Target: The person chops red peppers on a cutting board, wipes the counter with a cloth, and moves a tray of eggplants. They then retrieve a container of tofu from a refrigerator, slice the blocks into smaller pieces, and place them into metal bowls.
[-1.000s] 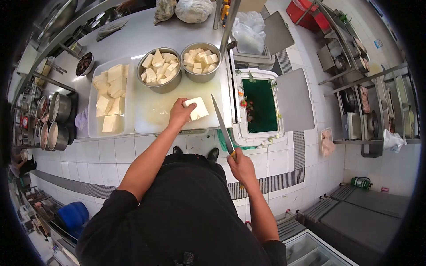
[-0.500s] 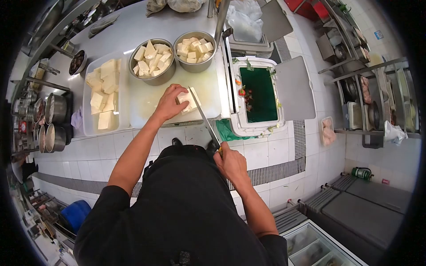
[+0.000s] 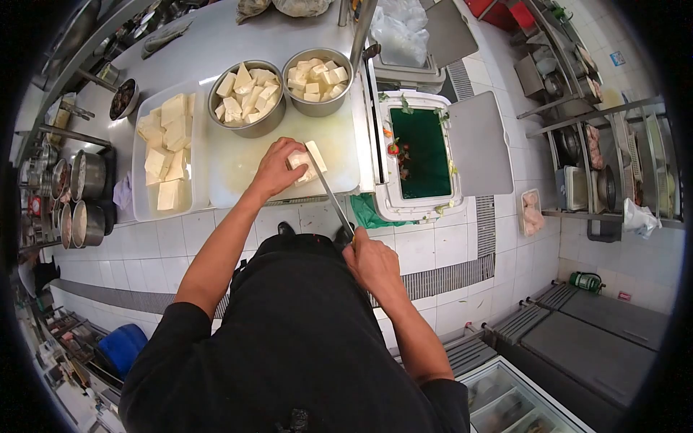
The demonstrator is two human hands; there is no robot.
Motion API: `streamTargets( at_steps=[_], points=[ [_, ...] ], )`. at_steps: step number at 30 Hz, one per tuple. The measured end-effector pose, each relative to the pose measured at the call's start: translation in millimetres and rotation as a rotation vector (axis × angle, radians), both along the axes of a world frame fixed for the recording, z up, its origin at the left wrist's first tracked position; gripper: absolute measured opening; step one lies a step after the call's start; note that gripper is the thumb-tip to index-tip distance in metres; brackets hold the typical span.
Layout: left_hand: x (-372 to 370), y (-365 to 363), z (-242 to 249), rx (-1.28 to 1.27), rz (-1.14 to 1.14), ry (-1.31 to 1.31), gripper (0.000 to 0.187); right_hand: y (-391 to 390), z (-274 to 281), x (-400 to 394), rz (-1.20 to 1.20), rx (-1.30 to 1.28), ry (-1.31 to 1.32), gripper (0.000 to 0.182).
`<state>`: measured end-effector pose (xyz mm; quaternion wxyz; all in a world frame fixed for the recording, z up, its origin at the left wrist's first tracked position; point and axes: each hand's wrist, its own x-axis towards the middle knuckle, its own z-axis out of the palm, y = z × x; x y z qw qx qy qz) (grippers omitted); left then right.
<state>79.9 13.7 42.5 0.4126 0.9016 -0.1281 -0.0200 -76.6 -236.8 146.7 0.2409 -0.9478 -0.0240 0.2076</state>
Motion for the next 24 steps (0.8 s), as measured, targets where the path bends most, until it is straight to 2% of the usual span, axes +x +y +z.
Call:
streamTargets(
  at_steps=[3,6,10,12,14,19,24],
  points=[
    [3,1,-9,0.003,-0.006,0.007,0.040,7,-21,8,0.020,0.017,-0.048,0.023],
    [-3,-3,2,-0.011,-0.022,-0.006,0.048,14,-58,10,0.027,-0.001,-0.049,0.023],
    [-2,-1,-5,0.020,-0.046,-0.006,0.054,12,-74,0,0.005,-0.007,-0.040,0.023],
    [-1,0,-7,0.036,-0.041,-0.025,0.052,2,-71,-12,0.007,-0.003,-0.030,0.023],
    [-1,0,-8,0.025,-0.035,-0.028,0.052,-13,-56,-31,0.035,-0.081,0.096,0.024],
    [-7,8,-11,-0.112,0.038,-0.031,0.049,-34,18,-54,0.028,-0.113,0.155,0.026],
    [-10,15,-17,-0.132,0.025,-0.053,0.037,-14,15,-36,-0.011,-0.090,0.095,0.026]
  ],
)
